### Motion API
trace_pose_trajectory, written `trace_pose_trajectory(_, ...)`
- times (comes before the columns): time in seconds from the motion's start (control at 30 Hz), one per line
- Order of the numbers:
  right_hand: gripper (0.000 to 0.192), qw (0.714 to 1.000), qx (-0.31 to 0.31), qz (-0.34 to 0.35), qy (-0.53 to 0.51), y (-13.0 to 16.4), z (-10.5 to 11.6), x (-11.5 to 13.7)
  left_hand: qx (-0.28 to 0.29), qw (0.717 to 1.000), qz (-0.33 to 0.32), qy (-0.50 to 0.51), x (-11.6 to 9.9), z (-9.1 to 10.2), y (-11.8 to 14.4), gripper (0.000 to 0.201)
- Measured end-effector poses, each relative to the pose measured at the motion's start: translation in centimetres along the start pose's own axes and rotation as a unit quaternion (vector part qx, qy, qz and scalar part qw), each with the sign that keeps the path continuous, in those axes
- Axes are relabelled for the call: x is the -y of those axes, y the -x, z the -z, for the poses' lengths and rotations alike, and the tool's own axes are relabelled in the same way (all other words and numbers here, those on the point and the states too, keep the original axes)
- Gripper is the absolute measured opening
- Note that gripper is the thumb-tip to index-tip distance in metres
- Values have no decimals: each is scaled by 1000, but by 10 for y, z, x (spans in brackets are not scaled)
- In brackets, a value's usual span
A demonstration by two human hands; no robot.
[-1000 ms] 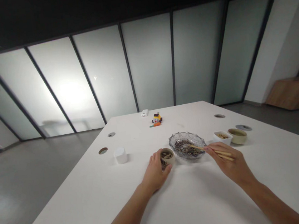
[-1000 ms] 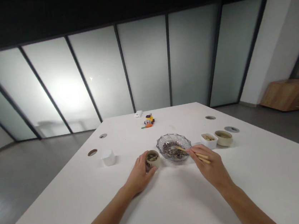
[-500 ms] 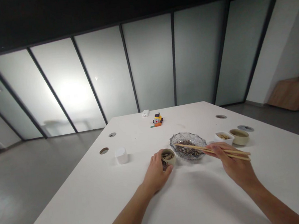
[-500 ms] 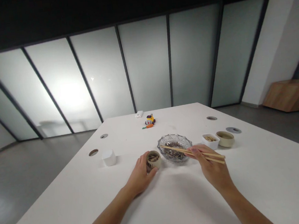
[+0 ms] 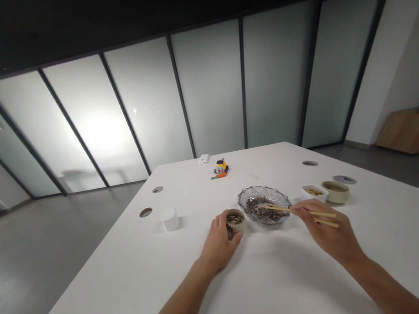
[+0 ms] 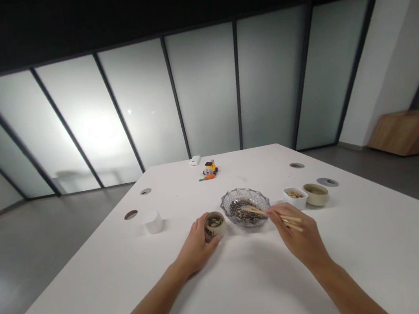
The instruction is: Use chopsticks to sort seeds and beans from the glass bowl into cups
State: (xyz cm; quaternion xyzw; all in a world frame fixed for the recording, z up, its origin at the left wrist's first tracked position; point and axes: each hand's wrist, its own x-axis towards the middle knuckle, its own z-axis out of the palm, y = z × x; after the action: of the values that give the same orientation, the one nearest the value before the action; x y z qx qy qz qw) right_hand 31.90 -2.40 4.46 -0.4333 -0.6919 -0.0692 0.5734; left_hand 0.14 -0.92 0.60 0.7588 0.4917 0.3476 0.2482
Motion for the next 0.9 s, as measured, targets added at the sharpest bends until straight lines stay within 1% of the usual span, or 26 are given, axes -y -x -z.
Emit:
trace_pose_trajectory(0.13,48,1000,22,7,-4,0,-3,-1,0,1000,3,2,0,1,0,75)
trace_pose_trajectory(0.27,47,999,43,1,-34,0,-4,2,-2,1000,-1,3,-1,1,0,73)
trace_pose_trajectory(0.47,48,996,65,-22,-54,1,-2,4,1,1000,-5,-3,-1,1,0,72)
trace_pose_trajectory(0.6,51,997,40,-46,-54,1,-3,4,1,1000,-1,-4,0,0,0,72)
trace_pose_trajectory(0.73,56,993,3,-101,-58,0,-3,5,-5,1000,-4,0,1,0,-1,73)
trace_pose_trajectory(0.83,56,983,-3,-151,-101,0,-4,7,-3,1000,-3,-2,-1,0,0,73)
trace_pose_trajectory(0.9,55,977,4,-164,-135,1,-6,10,0,1000,1,-1,-1,0,0,72)
